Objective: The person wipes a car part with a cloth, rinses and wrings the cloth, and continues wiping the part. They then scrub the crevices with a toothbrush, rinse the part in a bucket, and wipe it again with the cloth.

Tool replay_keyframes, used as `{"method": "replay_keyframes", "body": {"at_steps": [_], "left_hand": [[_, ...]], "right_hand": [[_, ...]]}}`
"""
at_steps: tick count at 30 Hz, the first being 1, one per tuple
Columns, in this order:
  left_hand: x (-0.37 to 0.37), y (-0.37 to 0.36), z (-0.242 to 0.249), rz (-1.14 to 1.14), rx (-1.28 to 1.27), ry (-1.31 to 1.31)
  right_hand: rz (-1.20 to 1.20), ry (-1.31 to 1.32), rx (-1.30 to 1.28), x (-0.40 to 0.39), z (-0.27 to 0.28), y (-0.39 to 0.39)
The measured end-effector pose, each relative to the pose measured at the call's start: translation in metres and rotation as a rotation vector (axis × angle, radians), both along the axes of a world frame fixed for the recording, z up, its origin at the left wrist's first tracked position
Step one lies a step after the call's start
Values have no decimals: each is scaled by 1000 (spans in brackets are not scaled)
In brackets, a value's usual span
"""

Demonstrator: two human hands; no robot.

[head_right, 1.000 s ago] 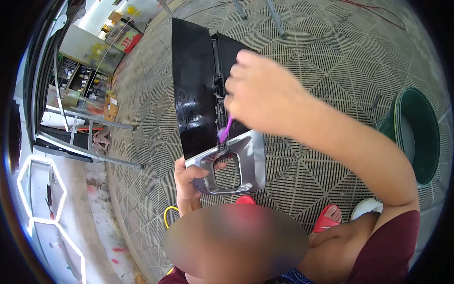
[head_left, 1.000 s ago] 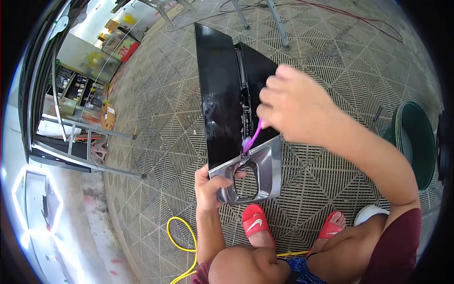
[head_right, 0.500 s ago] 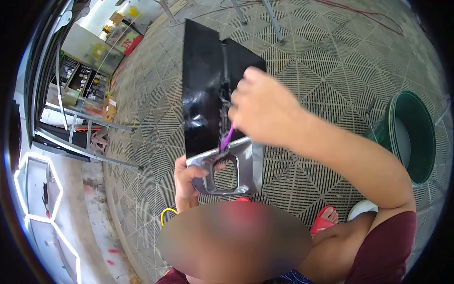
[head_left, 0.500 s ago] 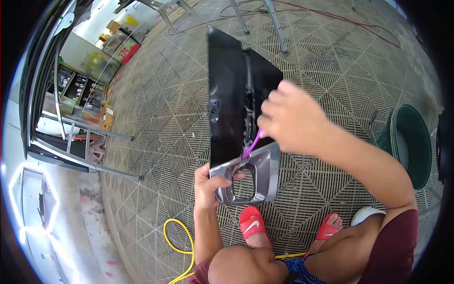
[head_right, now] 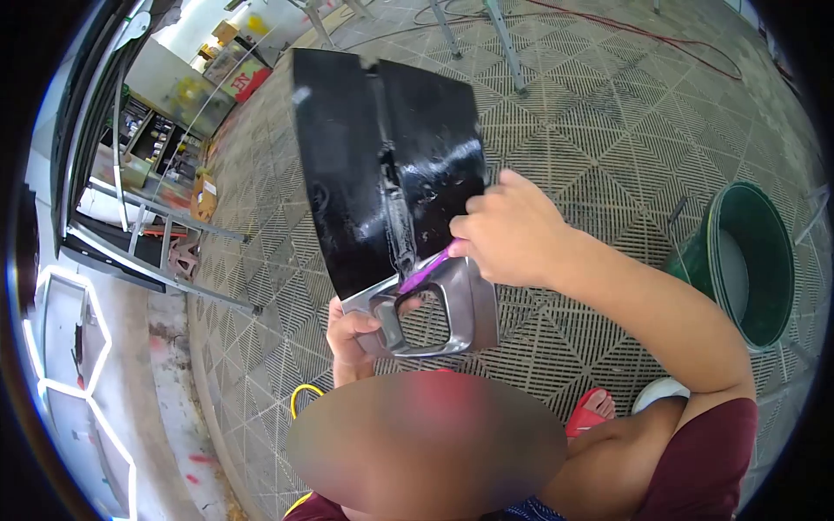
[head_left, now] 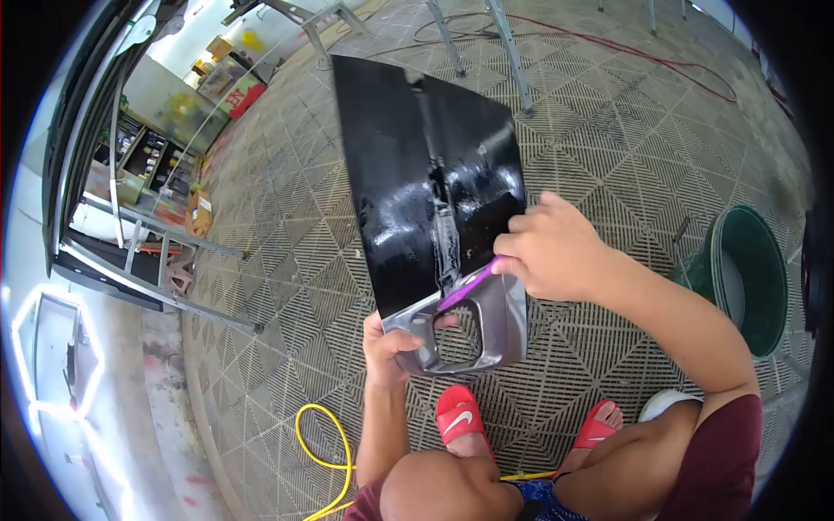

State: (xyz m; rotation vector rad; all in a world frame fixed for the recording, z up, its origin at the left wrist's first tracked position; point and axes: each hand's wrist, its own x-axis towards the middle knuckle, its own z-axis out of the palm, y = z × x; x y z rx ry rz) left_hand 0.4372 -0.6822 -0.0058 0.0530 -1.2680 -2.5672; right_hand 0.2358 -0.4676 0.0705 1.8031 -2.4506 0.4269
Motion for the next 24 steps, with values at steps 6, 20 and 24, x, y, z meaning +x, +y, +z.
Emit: {"method": "replay_keyframes", "body": {"at_steps": [6, 20, 24], "left_hand": [[-3, 1, -5, 234, 31, 252], [-6, 34, 14, 625, -113, 252], [-2, 27, 4, 671, -113, 241]], "right_hand": [[-123, -312, -179, 38, -1, 3], [-173, -475, -292, 83, -14, -40], [-237, 326, -299, 58, -8, -47]]}}
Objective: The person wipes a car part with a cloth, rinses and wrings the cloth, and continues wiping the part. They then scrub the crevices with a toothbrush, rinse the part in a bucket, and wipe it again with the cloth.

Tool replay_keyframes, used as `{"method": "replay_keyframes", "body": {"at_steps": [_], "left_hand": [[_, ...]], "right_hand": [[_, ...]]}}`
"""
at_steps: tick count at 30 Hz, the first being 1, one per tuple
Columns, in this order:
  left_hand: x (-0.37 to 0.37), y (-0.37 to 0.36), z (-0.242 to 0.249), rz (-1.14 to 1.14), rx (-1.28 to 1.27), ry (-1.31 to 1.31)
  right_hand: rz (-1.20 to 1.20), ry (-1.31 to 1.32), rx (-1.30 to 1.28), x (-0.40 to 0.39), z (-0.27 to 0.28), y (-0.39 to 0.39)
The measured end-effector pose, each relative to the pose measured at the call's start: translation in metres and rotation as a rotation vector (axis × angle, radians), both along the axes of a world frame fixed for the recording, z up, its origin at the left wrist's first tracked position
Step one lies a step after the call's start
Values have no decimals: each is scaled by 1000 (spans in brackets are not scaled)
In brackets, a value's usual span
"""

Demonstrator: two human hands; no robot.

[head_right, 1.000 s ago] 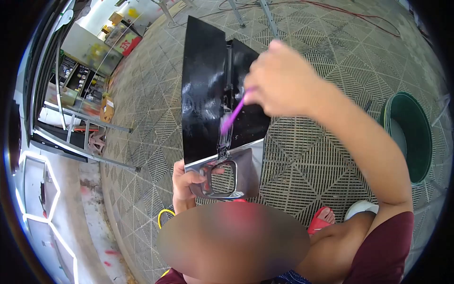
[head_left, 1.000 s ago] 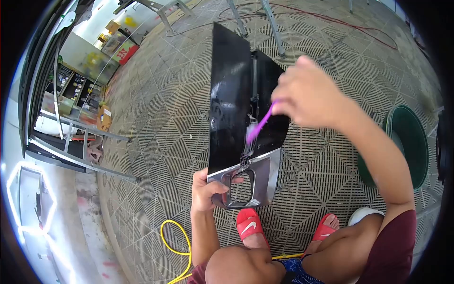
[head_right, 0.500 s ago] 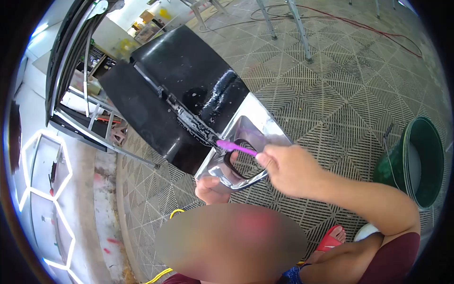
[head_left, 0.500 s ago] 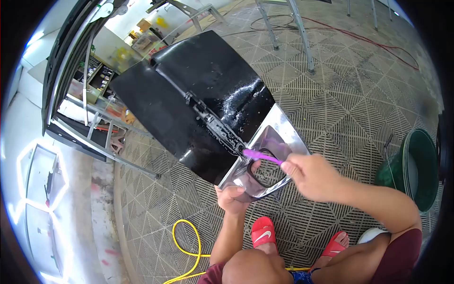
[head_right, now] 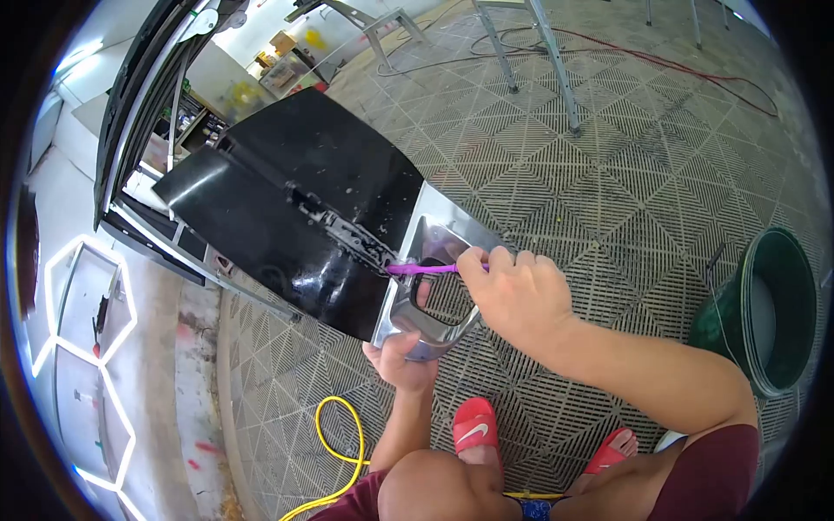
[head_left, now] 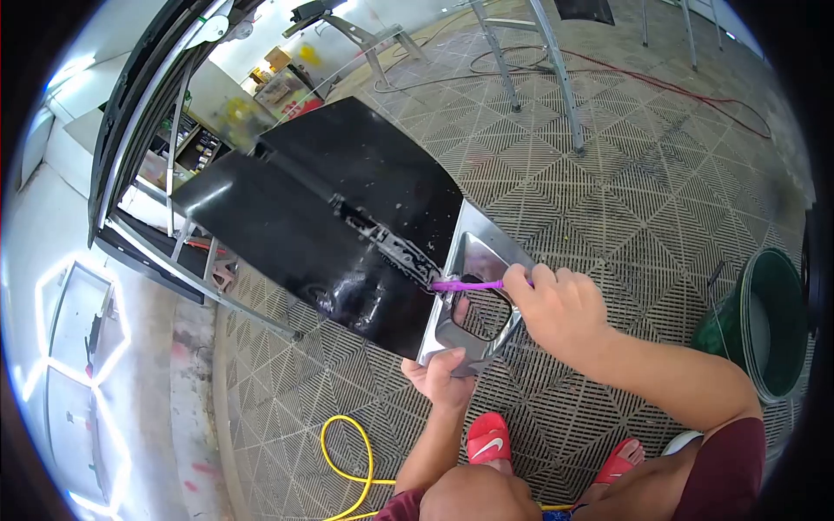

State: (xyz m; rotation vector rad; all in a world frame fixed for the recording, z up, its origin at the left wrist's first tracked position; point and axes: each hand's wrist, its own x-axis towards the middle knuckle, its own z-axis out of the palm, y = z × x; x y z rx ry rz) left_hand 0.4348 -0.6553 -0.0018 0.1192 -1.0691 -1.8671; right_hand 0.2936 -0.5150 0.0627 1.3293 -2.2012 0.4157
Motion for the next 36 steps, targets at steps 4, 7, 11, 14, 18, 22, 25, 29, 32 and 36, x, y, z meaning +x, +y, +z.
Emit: {"method": "replay_keyframes", "body": {"at_steps": [4, 7, 11, 14, 18, 22, 25, 29, 32, 36], "left_hand": [[-2, 1, -7, 29, 6, -21], [-2, -4, -13, 96, 5, -78], [-10, 0, -3, -60, 23, -53], [-17, 16, 8, -67, 119, -77], [-15, 7, -4, -139, 173, -83], [-11, 0, -8, -186, 158, -73], [-11, 10, -16, -145, 117, -123], [-11, 21, -21, -141, -66, -220], [-9, 16, -14, -134, -87, -200], [-4, 15, -15, -119, -123, -331]], "right_hand": [[124, -613, 114, 16, -4, -1], [325, -1308, 155, 4, 9, -7], [136, -606, -7, -13, 0, -13], [-42, -191, -138, -43, 36, -25], [131, -403, -333, -48, 54, -9], [148, -847, -238, -46, 32, 13], [200, -897, -194, -21, 12, 5], [172, -844, -203, -24, 30, -12], [166, -787, -191, -18, 21, -4], [64, -653, -24, -37, 42, 5]]}}
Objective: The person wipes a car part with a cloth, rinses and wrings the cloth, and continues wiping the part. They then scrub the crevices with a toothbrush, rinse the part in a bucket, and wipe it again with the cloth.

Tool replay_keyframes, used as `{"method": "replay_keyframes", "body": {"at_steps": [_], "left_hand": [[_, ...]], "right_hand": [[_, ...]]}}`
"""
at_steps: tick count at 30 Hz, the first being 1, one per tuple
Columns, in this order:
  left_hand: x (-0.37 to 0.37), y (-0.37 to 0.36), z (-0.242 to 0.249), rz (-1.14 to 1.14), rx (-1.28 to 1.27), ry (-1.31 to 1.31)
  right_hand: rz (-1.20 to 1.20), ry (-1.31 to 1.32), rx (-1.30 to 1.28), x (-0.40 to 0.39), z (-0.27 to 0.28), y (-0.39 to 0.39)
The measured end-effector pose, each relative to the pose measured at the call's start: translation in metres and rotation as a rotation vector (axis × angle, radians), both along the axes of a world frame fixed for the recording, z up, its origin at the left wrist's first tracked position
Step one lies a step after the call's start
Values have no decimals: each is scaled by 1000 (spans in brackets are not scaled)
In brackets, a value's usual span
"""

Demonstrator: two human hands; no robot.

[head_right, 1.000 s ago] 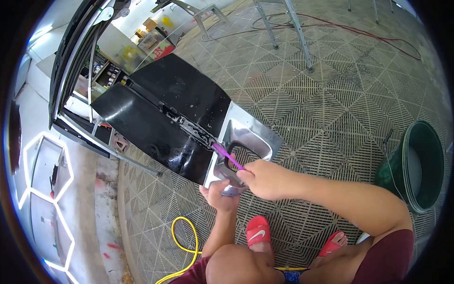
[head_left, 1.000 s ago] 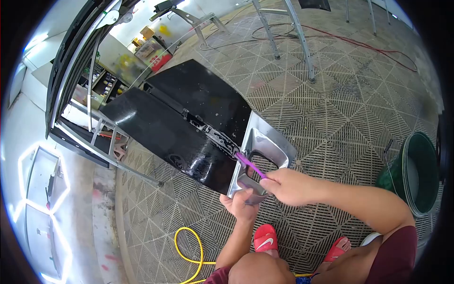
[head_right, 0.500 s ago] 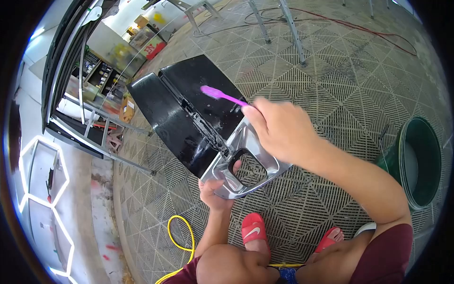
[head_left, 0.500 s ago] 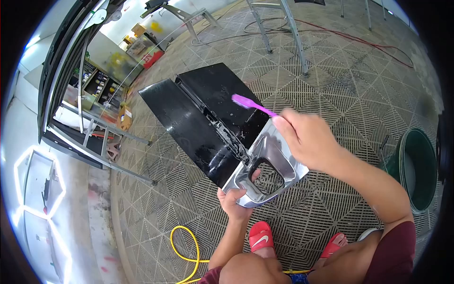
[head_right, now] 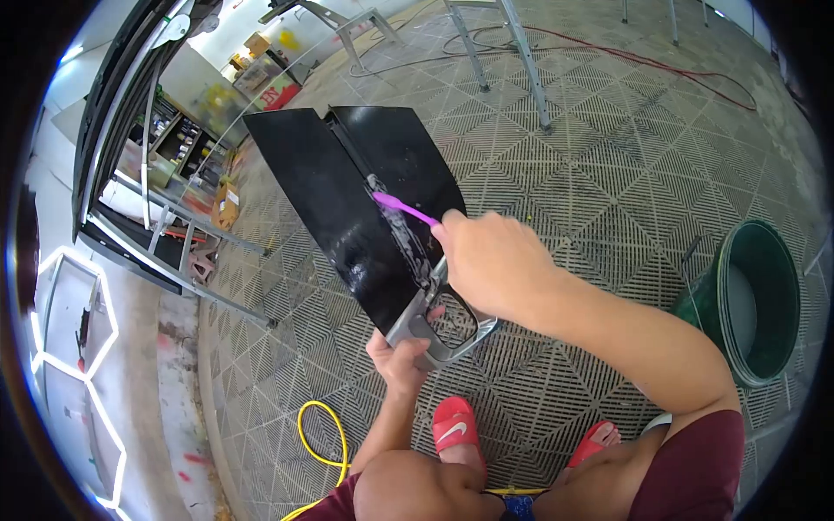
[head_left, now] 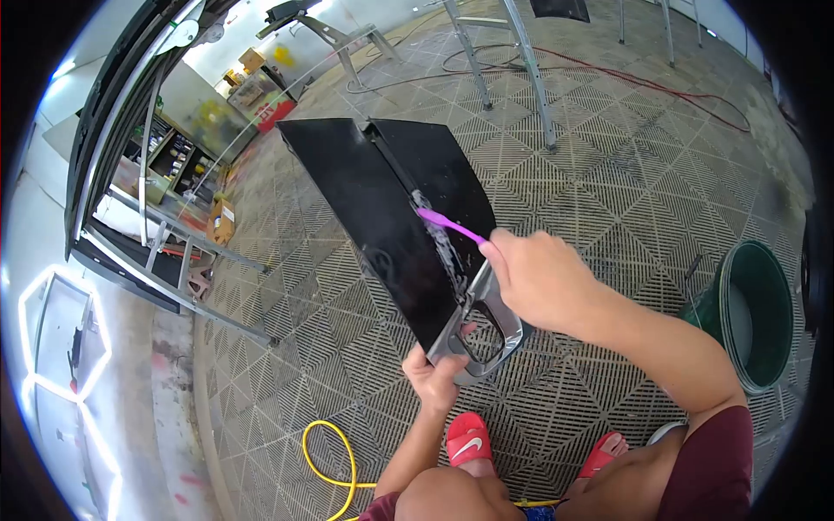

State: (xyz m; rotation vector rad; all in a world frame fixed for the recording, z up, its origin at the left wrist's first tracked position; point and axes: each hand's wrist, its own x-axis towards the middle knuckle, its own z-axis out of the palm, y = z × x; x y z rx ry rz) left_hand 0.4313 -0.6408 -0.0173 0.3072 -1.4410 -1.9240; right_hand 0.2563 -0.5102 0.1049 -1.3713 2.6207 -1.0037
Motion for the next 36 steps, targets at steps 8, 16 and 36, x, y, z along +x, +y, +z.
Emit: {"method": "replay_keyframes", "body": {"at_steps": [8, 16, 36], "left_hand": [[15, -23, 14, -224, 14, -156], [28, -68, 35, -315, -262, -342], [19, -80, 52, -576, -339, -582]], "right_hand": [[-236, 899, -54, -53, -6, 32], [79, 388, 339, -52, 5, 60], [109, 444, 382, -83, -2, 68]]}}
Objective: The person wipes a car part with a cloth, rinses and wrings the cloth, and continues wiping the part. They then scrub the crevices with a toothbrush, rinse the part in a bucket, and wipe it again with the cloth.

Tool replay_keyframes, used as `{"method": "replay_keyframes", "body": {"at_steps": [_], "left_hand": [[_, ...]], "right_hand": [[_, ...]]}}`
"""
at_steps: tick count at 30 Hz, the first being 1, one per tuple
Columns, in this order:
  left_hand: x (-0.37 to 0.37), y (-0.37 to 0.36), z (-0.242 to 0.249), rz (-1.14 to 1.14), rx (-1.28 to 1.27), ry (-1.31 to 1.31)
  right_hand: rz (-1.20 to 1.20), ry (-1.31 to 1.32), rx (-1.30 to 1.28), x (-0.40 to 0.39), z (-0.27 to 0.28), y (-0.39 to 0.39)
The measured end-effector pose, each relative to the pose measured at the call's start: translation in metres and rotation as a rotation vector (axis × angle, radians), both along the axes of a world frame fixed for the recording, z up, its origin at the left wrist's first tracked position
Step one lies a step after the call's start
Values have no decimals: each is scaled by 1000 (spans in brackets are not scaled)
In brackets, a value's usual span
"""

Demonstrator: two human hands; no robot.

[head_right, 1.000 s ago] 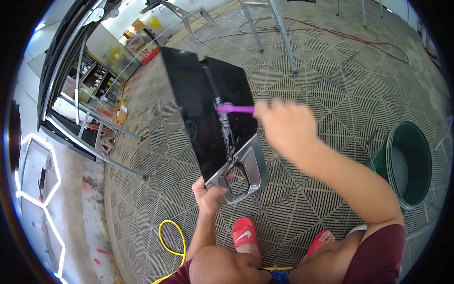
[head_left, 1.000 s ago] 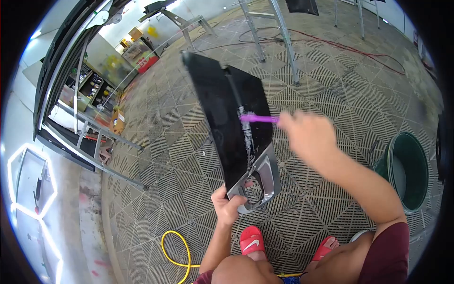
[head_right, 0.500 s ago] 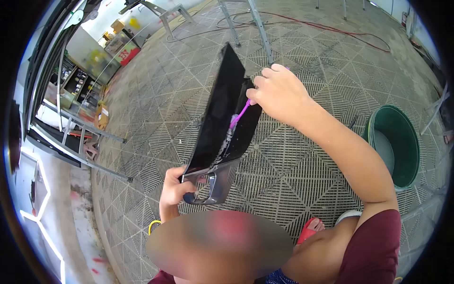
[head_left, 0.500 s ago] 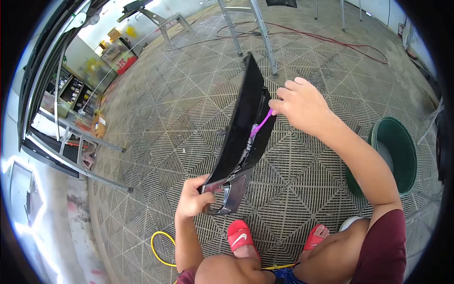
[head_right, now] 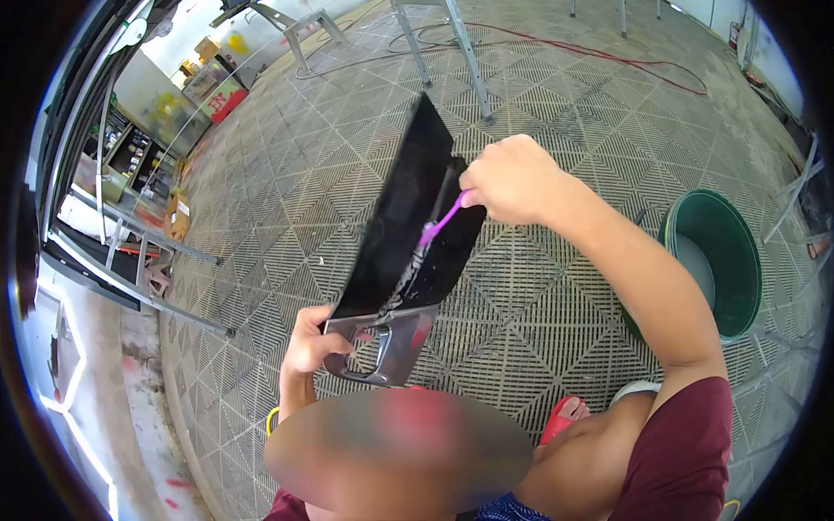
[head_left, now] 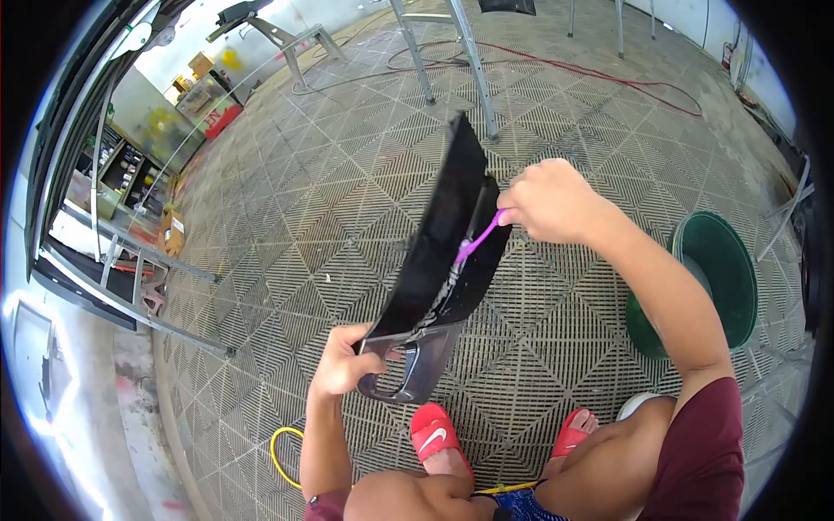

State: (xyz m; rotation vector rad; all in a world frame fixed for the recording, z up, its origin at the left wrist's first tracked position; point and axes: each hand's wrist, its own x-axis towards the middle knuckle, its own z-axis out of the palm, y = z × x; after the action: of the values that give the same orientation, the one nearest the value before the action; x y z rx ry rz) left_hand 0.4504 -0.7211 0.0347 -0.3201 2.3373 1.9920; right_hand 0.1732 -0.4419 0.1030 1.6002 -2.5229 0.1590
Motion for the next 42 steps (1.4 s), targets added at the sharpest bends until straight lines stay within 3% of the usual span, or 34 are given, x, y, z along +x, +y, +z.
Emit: {"method": "replay_keyframes", "body": {"at_steps": [2, 4, 8, 10, 13, 15, 16, 18, 20, 22, 24, 26, 28, 29, 30, 31, 33, 36, 38, 40, 41, 42], "left_hand": [[-4, 3, -2, 0, 40, -3], [-11, 7, 5, -106, -88, 71], [-10, -1, -2, 22, 38, -31], [-9, -4, -4, -66, -75, 35], [7, -16, -15, -17, 20, -6], [13, -20, -20, 71, 277, 51], [17, -29, -27, 41, 314, 67], [12, -32, -30, 2, 537, 98], [5, -29, -26, -47, 637, 127], [-2, -27, -28, -106, 740, 142], [-11, -28, -33, -192, 875, 166], [-17, -25, -29, -212, 870, 125], [-15, -24, -31, -189, 740, 41], [-10, -41, -39, -215, 372, -1], [-17, -26, -10, -317, 341, -67], [-25, -27, -7, -432, 380, 32], [-53, 8, 33, -409, 358, 315], [-86, 41, 88, -338, 374, 408], [-106, 58, 110, -272, 124, 378], [-120, 79, 120, -25, 256, 298], [-129, 75, 118, -30, 314, 316], [-135, 67, 118, -22, 385, 303]], "right_hand": [[37, 41, 40, 6, -2, -2], [64, 25, 103, -1, -4, -4], [-4, -58, 92, 5, -3, -4], [-14, -81, 115, -3, -3, -1], [57, -17, -77, -54, -16, 27], [-31, -536, -487, -70, -17, 48], [-15, -527, -490, -76, -27, 50], [-170, -1020, -978, -78, -42, 49], [-217, -927, -910, -61, -42, 30], [-30, -1254, -916, -47, -24, 18], [52, -1306, -708, -41, -14, 12], [107, -1130, -752, -33, -14, 6], [134, -1214, -788, -28, 4, 11], [220, -1131, -740, -29, 13, 16], [302, -1045, -688, -29, 24, 22], [364, -966, -692, -22, 37, 28], [437, -824, -626, -8, 63, 31], [464, -752, -497, 8, 92, 28], [517, -585, -444, 6, 102, 22], [390, -462, -378, 0, 111, 27], [385, -363, -526, -13, 103, 33], [128, -178, -734, -15, 98, 50]]}}
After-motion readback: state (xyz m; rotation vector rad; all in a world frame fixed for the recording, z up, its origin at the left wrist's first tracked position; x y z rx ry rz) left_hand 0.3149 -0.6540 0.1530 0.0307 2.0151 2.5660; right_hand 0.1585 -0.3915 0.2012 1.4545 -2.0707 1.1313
